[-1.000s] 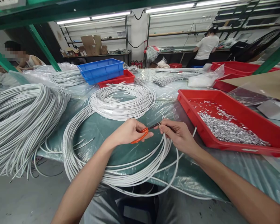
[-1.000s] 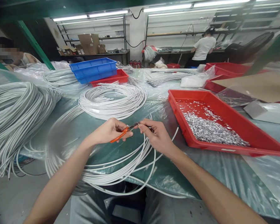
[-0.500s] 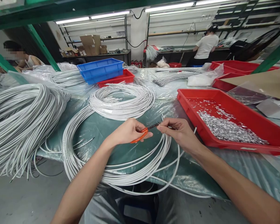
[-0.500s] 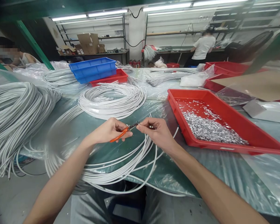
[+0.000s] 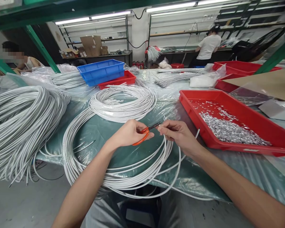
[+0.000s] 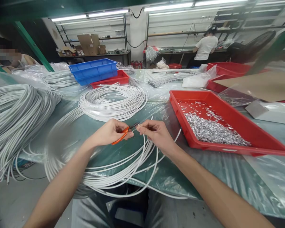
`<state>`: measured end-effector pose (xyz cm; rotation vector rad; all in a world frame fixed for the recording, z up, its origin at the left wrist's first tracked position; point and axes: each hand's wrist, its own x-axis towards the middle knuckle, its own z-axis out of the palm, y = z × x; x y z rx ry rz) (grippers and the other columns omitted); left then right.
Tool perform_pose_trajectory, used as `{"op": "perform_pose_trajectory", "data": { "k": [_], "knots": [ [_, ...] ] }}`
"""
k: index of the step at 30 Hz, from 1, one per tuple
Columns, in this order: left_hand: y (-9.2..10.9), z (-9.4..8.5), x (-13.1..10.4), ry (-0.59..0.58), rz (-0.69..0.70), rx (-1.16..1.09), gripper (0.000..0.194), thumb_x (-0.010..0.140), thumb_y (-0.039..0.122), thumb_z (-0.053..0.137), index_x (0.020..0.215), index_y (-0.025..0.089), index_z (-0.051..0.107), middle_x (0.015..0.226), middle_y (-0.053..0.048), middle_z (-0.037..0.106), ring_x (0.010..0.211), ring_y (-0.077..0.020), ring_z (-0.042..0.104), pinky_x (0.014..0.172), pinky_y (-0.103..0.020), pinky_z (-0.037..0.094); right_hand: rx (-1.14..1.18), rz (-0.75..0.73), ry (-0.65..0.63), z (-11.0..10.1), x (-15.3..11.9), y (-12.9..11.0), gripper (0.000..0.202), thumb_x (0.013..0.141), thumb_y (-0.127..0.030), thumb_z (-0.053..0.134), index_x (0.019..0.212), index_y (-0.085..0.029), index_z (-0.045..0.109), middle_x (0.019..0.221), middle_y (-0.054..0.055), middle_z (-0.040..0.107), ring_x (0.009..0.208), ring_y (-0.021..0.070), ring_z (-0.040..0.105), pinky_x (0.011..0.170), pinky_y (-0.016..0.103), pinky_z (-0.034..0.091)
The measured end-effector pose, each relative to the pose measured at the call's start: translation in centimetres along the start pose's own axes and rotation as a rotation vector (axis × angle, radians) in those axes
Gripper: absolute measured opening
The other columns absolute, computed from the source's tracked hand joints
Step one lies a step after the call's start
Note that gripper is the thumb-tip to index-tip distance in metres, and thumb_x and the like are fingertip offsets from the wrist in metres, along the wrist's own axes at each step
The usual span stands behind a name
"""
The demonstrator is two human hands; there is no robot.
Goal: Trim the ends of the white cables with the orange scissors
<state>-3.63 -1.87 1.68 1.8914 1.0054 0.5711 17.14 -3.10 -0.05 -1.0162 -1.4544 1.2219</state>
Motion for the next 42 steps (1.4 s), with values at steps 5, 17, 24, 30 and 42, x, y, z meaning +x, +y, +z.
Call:
{"op": "perform_pose_trajectory", "data": {
  "k": [5, 17, 24, 30, 42],
  "knots": [
    [0.0, 0.1, 0.1, 0.078, 0.046, -0.058, 0.038, 0.076, 0.043, 0.072, 0.061, 0.012, 0.055, 0.055, 0.005, 0.039, 0.052, -0.0047, 0.029, 0.048, -0.021, 0.022, -0.014, -0.005, -0.002, 0.2, -0.3, -0.3, 0.038, 0.073, -0.050, 0.076, 0.061, -0.016, 0.063, 0.057, -0.002, 0.050, 0.046, 0.0060, 0.030, 0.044, 0.025, 0.020],
    [0.3, 1.3, 0.8, 0.214, 0.118, -0.442, 0.040, 0.067, 0.046, 0.080, 0.076, 0.009, 0.066, 0.061, -0.001, 0.062, 0.050, -0.0065, 0.054, 0.050, -0.019, 0.044, -0.211, -0.112, -0.080, 0.6, -0.8, -0.3, 0.030, 0.080, -0.043, 0.071, 0.065, -0.016, 0.068, 0.060, 0.001, 0.059, 0.056, 0.0115, 0.047, 0.052, 0.026, 0.036],
    [0.6, 1.4, 0.9, 0.166, 0.085, -0.518, 0.037, 0.066, 0.042, 0.082, 0.074, 0.010, 0.064, 0.057, 0.001, 0.061, 0.048, -0.0057, 0.053, 0.047, -0.018, 0.042, -0.199, -0.179, -0.053, 0.7, -1.1, -0.4, 0.021, 0.079, -0.035, 0.072, 0.069, -0.017, 0.072, 0.063, 0.002, 0.063, 0.058, 0.0131, 0.051, 0.054, 0.027, 0.039],
    [0.8, 2.1, 1.4, 0.114, 0.047, -0.609, 0.042, 0.064, 0.046, 0.082, 0.071, 0.012, 0.059, 0.051, 0.005, 0.054, 0.043, -0.0038, 0.047, 0.043, -0.017, 0.035, -0.257, -0.267, 0.005, 0.9, -1.5, -0.2, 0.018, 0.081, -0.031, 0.071, 0.068, -0.019, 0.071, 0.062, 0.002, 0.062, 0.057, 0.0135, 0.048, 0.054, 0.029, 0.036],
    [-0.5, 2.1, 1.1, 0.457, 0.258, -0.116, 0.025, 0.081, 0.030, 0.062, 0.064, 0.014, 0.053, 0.059, 0.004, 0.040, 0.057, -0.0063, 0.035, 0.056, -0.022, 0.031, -0.261, -0.159, 0.064, 1.0, -0.9, 0.2, 0.027, 0.080, -0.038, 0.071, 0.063, -0.017, 0.065, 0.060, 0.001, 0.060, 0.058, 0.0133, 0.051, 0.055, 0.027, 0.040]
  ]
}}
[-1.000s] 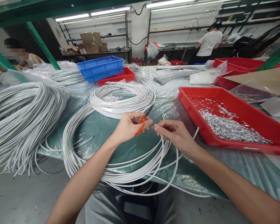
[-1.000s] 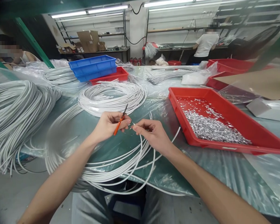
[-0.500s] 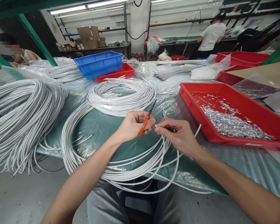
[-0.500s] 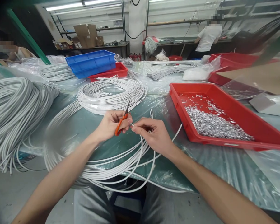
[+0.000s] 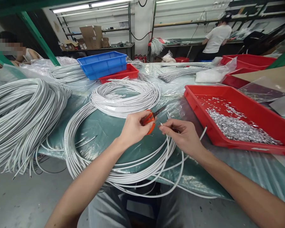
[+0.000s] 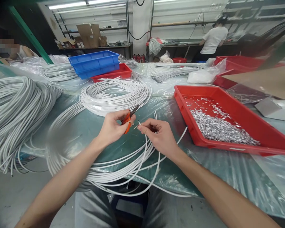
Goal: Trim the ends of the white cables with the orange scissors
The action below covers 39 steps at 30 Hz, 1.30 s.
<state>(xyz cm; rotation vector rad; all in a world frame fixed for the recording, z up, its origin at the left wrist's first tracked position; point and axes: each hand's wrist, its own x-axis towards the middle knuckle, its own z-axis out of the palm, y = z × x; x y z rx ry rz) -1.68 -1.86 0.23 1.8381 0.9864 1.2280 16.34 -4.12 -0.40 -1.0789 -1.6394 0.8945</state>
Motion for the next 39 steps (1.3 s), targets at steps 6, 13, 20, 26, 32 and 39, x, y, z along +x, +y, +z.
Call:
{"op": "perform_pose_trajectory", "data": {
  "k": [6, 13, 20, 26, 32, 39],
  "knots": [
    [-0.4, 0.0, -0.6, -0.048, 0.156, 0.163, 0.009, 0.076, 0.015, 0.061, 0.067, 0.014, 0.058, 0.063, 0.003, 0.045, 0.062, -0.0081, 0.036, 0.059, -0.023, 0.031, 0.056, 0.011, 0.023, -0.1, 0.1, -0.1, 0.026, 0.075, -0.039, 0.074, 0.064, -0.017, 0.067, 0.059, 0.001, 0.060, 0.056, 0.0129, 0.050, 0.053, 0.027, 0.039],
    [-0.3, 0.3, -0.8, -0.038, 0.106, 0.165, 0.010, 0.077, 0.020, 0.062, 0.082, 0.013, 0.068, 0.069, -0.001, 0.058, 0.064, -0.0106, 0.044, 0.060, -0.023, 0.036, 0.050, 0.016, 0.029, -0.1, 0.0, -0.1, 0.028, 0.075, -0.041, 0.074, 0.065, -0.016, 0.069, 0.060, 0.002, 0.060, 0.057, 0.0132, 0.050, 0.053, 0.027, 0.039],
    [-0.3, 0.1, -0.7, -0.089, 0.131, 0.160, 0.008, 0.077, 0.017, 0.060, 0.080, 0.013, 0.067, 0.068, 0.001, 0.053, 0.063, -0.0094, 0.039, 0.059, -0.024, 0.033, 0.022, -0.005, 0.050, 0.0, -0.1, 0.0, 0.025, 0.077, -0.039, 0.073, 0.066, -0.016, 0.068, 0.061, 0.001, 0.059, 0.057, 0.0126, 0.048, 0.052, 0.027, 0.037],
    [-0.1, -0.1, -0.6, -0.131, 0.126, 0.177, 0.005, 0.076, 0.016, 0.059, 0.076, 0.014, 0.064, 0.067, 0.001, 0.050, 0.063, -0.0093, 0.038, 0.060, -0.023, 0.033, -0.001, -0.013, 0.047, -0.1, -0.2, 0.3, 0.023, 0.077, -0.037, 0.073, 0.069, -0.016, 0.069, 0.063, 0.003, 0.064, 0.058, 0.0138, 0.051, 0.053, 0.028, 0.039],
    [0.2, -0.3, -0.6, -0.154, 0.112, 0.145, 0.007, 0.076, 0.016, 0.059, 0.070, 0.014, 0.059, 0.065, 0.002, 0.044, 0.063, -0.0087, 0.035, 0.060, -0.023, 0.031, 0.016, -0.010, 0.035, 0.0, -0.2, 0.4, 0.022, 0.078, -0.037, 0.073, 0.070, -0.016, 0.069, 0.065, 0.003, 0.065, 0.059, 0.0146, 0.053, 0.054, 0.028, 0.039],
    [0.8, -1.1, -0.1, -0.118, 0.052, 0.239, 0.029, 0.080, 0.032, 0.064, 0.062, 0.015, 0.048, 0.062, 0.003, 0.041, 0.061, -0.0081, 0.033, 0.058, -0.023, 0.030, 0.026, -0.019, 0.091, -0.1, 0.1, -0.1, 0.020, 0.080, -0.031, 0.070, 0.068, -0.016, 0.067, 0.060, 0.000, 0.060, 0.058, 0.0126, 0.052, 0.057, 0.026, 0.040]
  ]
}}
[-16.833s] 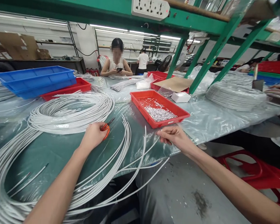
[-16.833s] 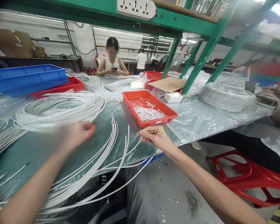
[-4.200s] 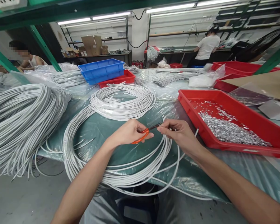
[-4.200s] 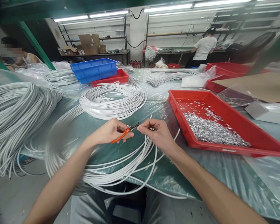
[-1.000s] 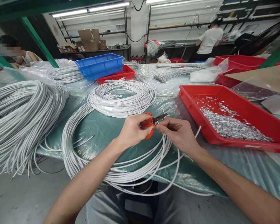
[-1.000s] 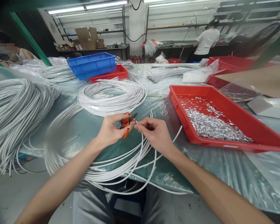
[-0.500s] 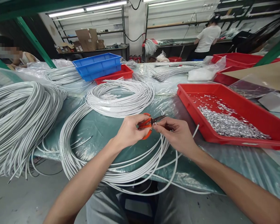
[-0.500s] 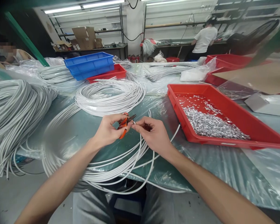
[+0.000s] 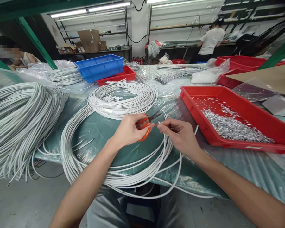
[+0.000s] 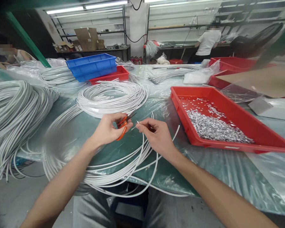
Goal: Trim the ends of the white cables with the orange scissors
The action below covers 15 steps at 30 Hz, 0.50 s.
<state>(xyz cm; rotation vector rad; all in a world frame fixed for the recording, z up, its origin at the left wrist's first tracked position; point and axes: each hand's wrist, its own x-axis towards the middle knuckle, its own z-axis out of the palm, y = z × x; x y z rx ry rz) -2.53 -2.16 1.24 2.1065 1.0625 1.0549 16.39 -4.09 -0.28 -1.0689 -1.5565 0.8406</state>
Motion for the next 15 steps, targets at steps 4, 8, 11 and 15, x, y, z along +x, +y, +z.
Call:
{"op": "perform_pose_trajectory", "data": {
  "k": [4, 8, 11, 15],
  "knots": [
    [-0.26, 0.09, 0.13, -0.030, -0.025, 0.007, 0.036, 0.078, 0.036, 0.067, 0.059, 0.016, 0.043, 0.060, 0.004, 0.038, 0.060, -0.0082, 0.031, 0.057, -0.023, 0.028, 0.005, -0.009, -0.005, -0.02, -0.11, 0.19, 0.019, 0.080, -0.031, 0.070, 0.069, -0.016, 0.067, 0.061, 0.000, 0.059, 0.059, 0.0124, 0.051, 0.056, 0.026, 0.040],
    [-0.59, 0.60, 0.04, 0.026, -0.027, -0.098, 0.033, 0.076, 0.039, 0.069, 0.062, 0.015, 0.053, 0.062, 0.002, 0.044, 0.062, -0.0094, 0.037, 0.059, -0.023, 0.031, -0.025, -0.013, -0.034, 0.20, -0.40, 0.44, 0.020, 0.080, -0.032, 0.070, 0.070, -0.016, 0.067, 0.062, 0.000, 0.057, 0.058, 0.0113, 0.046, 0.054, 0.026, 0.036],
    [-0.71, 0.85, -0.03, 0.015, -0.019, -0.133, 0.029, 0.076, 0.036, 0.070, 0.064, 0.014, 0.055, 0.063, 0.002, 0.042, 0.062, -0.0093, 0.036, 0.059, -0.024, 0.030, -0.089, -0.044, -0.071, 0.33, -0.61, 0.54, 0.020, 0.083, -0.031, 0.068, 0.071, -0.016, 0.068, 0.063, -0.001, 0.056, 0.057, 0.0109, 0.043, 0.053, 0.026, 0.033],
    [-0.74, 0.87, -0.10, -0.010, -0.005, -0.146, 0.029, 0.076, 0.031, 0.068, 0.060, 0.014, 0.051, 0.062, 0.003, 0.034, 0.062, -0.0086, 0.029, 0.057, -0.024, 0.025, -0.146, -0.076, -0.089, 0.30, -0.76, 0.59, 0.019, 0.085, -0.029, 0.067, 0.072, -0.016, 0.069, 0.063, -0.001, 0.055, 0.056, 0.0105, 0.042, 0.052, 0.027, 0.032]
  ]
}}
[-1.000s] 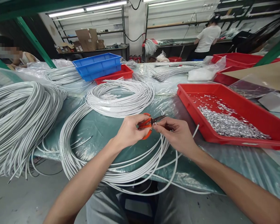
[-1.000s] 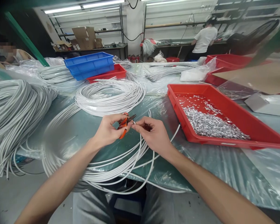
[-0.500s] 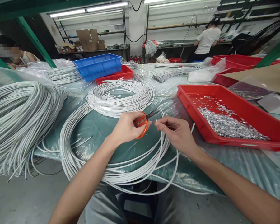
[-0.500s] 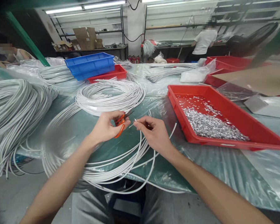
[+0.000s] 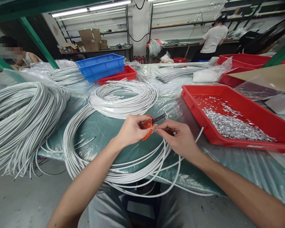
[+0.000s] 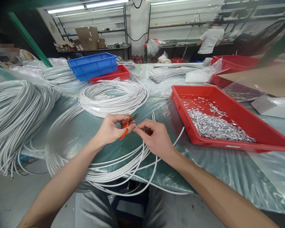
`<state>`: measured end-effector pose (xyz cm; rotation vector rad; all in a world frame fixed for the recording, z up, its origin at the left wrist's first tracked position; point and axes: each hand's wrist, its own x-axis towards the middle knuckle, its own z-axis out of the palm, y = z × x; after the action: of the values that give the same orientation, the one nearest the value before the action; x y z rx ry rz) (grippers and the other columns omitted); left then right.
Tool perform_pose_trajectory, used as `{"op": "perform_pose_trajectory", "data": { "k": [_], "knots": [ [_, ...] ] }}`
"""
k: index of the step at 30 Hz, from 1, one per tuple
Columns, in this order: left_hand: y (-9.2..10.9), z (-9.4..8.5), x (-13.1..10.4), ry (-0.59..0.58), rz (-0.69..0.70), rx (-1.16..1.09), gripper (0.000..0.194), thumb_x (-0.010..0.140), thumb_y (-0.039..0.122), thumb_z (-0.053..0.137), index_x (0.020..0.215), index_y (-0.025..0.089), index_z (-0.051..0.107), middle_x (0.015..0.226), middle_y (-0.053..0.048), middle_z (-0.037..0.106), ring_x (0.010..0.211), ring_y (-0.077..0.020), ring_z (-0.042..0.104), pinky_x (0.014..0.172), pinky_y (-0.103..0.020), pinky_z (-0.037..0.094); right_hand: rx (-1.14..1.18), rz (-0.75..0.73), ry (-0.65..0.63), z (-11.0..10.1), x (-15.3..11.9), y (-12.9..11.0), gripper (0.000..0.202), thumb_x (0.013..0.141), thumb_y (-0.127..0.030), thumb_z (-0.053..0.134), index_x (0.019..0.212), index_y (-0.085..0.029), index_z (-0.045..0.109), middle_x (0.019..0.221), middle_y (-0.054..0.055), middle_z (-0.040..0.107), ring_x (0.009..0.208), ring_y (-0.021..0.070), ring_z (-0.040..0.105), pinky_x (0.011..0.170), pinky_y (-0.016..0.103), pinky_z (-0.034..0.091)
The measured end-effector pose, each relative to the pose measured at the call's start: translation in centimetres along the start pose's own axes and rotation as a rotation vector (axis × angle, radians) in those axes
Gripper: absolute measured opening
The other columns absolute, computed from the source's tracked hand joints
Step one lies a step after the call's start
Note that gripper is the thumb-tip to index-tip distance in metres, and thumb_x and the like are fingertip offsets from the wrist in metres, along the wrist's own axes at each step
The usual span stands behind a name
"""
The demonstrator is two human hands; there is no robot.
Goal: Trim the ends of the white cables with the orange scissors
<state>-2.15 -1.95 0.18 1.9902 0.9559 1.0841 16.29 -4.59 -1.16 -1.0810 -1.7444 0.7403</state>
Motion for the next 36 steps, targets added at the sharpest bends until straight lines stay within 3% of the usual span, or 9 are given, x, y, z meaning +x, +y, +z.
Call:
{"op": "perform_pose_trajectory", "data": {
  "k": [5, 10, 15, 20, 28, 36],
  "knots": [
    [0.1, -0.1, -0.1, 0.007, 0.000, -0.005, 0.034, 0.079, 0.028, 0.062, 0.057, 0.015, 0.040, 0.062, 0.003, 0.027, 0.062, -0.0085, 0.023, 0.056, -0.025, 0.021, 0.066, 0.024, -0.017, 0.0, 0.1, 0.0, 0.019, 0.083, -0.029, 0.068, 0.070, -0.016, 0.067, 0.062, -0.001, 0.054, 0.057, 0.0108, 0.043, 0.053, 0.026, 0.033],
    [0.5, -0.4, 0.1, 0.008, -0.101, -0.026, 0.026, 0.078, 0.031, 0.064, 0.063, 0.015, 0.050, 0.062, 0.003, 0.036, 0.061, -0.0083, 0.029, 0.056, -0.024, 0.026, 0.122, 0.060, -0.006, 0.0, 0.3, -0.2, 0.020, 0.082, -0.030, 0.067, 0.069, -0.016, 0.065, 0.061, -0.002, 0.054, 0.057, 0.0106, 0.045, 0.053, 0.025, 0.035],
    [0.9, -1.1, 0.2, -0.102, -0.204, 0.003, 0.030, 0.078, 0.037, 0.066, 0.063, 0.015, 0.051, 0.061, 0.003, 0.036, 0.059, -0.0079, 0.029, 0.054, -0.023, 0.024, 0.121, 0.054, 0.019, -0.1, 0.5, -0.3, 0.020, 0.087, -0.030, 0.062, 0.074, -0.015, 0.066, 0.063, 0.000, 0.058, 0.059, 0.0115, 0.050, 0.056, 0.026, 0.038],
    [1.0, -1.5, 0.2, -0.203, -0.203, 0.112, 0.042, 0.076, 0.041, 0.066, 0.056, 0.016, 0.041, 0.060, 0.004, 0.026, 0.058, -0.0075, 0.021, 0.051, -0.024, 0.017, 0.158, 0.084, 0.037, -0.1, 0.4, 0.2, 0.024, 0.089, -0.036, 0.060, 0.081, -0.015, 0.068, 0.064, 0.000, 0.057, 0.051, 0.0089, 0.041, 0.049, 0.025, 0.033],
    [0.8, -1.5, 0.0, -0.268, -0.211, 0.129, 0.032, 0.078, 0.043, 0.065, 0.067, 0.013, 0.059, 0.062, 0.003, 0.035, 0.058, -0.0075, 0.025, 0.051, -0.023, 0.020, 0.220, 0.097, 0.063, -0.1, 0.5, 0.5, 0.026, 0.087, -0.042, 0.064, 0.081, -0.016, 0.067, 0.063, -0.001, 0.055, 0.049, 0.0083, 0.038, 0.045, 0.024, 0.030],
    [0.8, -1.6, 0.0, -0.301, -0.221, 0.053, 0.041, 0.077, 0.049, 0.066, 0.062, 0.013, 0.055, 0.059, 0.003, 0.035, 0.055, -0.0067, 0.025, 0.050, -0.023, 0.019, 0.182, 0.079, 0.055, -0.2, 0.5, 0.3, 0.028, 0.087, -0.043, 0.063, 0.075, -0.017, 0.067, 0.058, -0.001, 0.050, 0.050, 0.0104, 0.039, 0.045, 0.026, 0.029]
  ]
}}
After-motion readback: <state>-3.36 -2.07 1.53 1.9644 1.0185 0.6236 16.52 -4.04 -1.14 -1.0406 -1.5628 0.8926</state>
